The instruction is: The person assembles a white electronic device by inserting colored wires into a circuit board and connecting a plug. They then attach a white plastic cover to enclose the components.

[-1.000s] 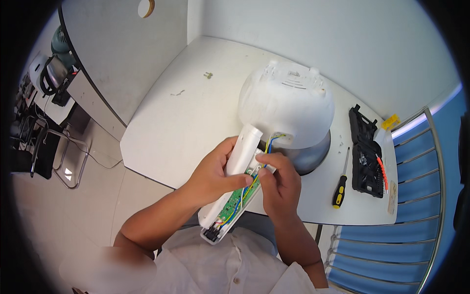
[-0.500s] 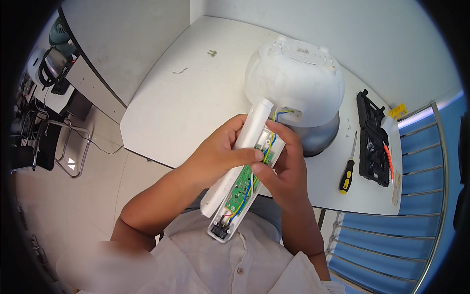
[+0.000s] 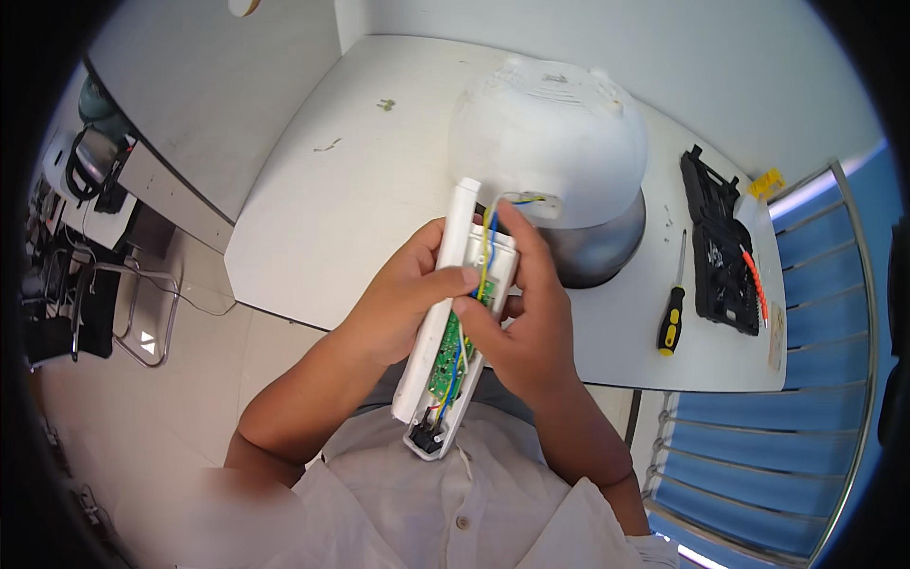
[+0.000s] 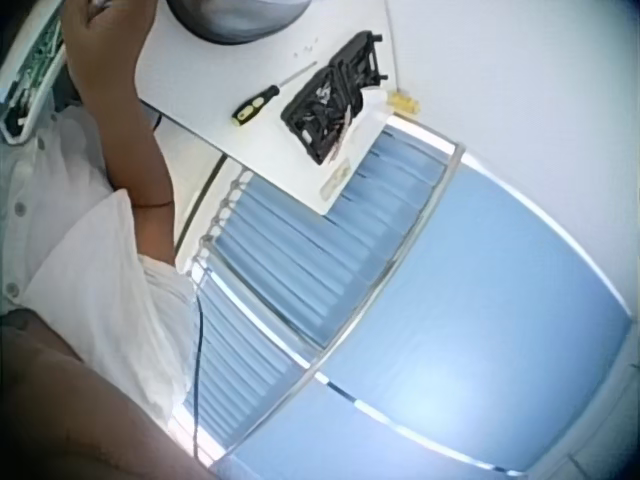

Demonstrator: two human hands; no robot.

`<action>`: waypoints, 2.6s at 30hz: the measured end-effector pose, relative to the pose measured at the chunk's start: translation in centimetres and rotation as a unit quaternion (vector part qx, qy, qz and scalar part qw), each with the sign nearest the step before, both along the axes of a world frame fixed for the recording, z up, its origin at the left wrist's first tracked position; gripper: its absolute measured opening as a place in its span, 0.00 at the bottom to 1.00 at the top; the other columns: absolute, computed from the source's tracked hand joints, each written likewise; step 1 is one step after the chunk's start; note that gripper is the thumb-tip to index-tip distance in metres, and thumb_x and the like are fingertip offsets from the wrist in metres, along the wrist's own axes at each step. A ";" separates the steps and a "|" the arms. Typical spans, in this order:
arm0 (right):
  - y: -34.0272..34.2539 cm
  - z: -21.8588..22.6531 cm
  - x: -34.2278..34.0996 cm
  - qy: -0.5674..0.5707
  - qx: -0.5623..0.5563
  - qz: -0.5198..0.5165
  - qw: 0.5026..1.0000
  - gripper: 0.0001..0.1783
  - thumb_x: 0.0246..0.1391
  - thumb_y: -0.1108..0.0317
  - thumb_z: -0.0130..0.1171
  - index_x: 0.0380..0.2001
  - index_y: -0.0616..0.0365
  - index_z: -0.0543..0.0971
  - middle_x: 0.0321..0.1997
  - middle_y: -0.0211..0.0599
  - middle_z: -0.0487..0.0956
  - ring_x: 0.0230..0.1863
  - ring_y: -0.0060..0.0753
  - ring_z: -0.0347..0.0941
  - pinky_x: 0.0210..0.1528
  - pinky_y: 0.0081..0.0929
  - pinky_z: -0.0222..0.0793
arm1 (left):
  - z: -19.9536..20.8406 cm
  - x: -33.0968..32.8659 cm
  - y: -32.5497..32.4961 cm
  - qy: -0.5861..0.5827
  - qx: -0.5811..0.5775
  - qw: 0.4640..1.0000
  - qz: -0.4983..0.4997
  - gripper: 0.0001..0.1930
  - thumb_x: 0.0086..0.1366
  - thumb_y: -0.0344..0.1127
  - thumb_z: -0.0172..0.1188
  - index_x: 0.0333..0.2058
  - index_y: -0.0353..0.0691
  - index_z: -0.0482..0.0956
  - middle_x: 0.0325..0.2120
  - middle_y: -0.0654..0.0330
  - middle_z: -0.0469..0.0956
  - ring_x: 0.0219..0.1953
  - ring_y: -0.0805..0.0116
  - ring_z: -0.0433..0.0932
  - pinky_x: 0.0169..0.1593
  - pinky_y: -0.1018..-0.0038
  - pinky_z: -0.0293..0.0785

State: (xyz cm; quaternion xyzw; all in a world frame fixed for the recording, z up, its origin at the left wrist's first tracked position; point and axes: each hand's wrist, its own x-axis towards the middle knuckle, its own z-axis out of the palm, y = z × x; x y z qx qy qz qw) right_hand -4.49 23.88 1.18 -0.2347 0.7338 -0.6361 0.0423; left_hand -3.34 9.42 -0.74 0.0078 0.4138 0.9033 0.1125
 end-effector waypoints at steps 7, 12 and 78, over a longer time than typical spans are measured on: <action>-0.5 1.3 -0.2 0.108 0.099 -0.030 0.989 0.38 0.41 0.75 0.59 0.59 0.61 0.60 0.51 0.49 0.69 0.51 0.45 0.69 0.51 0.33 0.65 | -0.2 0.1 -0.2 -0.004 0.061 0.997 -0.039 0.25 0.60 0.34 0.53 0.54 0.34 0.59 0.42 0.55 0.73 0.42 0.69 0.75 0.46 0.73 0.73; -0.5 1.4 -0.1 0.118 0.100 -0.034 0.987 0.37 0.41 0.74 0.59 0.59 0.60 0.61 0.50 0.47 0.70 0.49 0.43 0.70 0.49 0.33 0.66 | -0.8 0.0 -0.2 -0.004 0.069 0.996 -0.054 0.24 0.61 0.36 0.52 0.55 0.34 0.59 0.42 0.55 0.73 0.42 0.69 0.75 0.44 0.74 0.74; -2.1 -1.2 0.4 0.109 0.120 -0.065 0.985 0.41 0.49 0.79 0.48 0.63 0.63 0.41 0.51 0.62 0.68 0.49 0.58 0.69 0.50 0.38 0.65 | -1.8 4.4 2.3 0.144 -0.269 0.941 0.149 0.30 0.68 0.56 0.38 0.56 0.36 0.54 0.50 0.60 0.62 0.51 0.74 0.61 0.57 0.74 0.54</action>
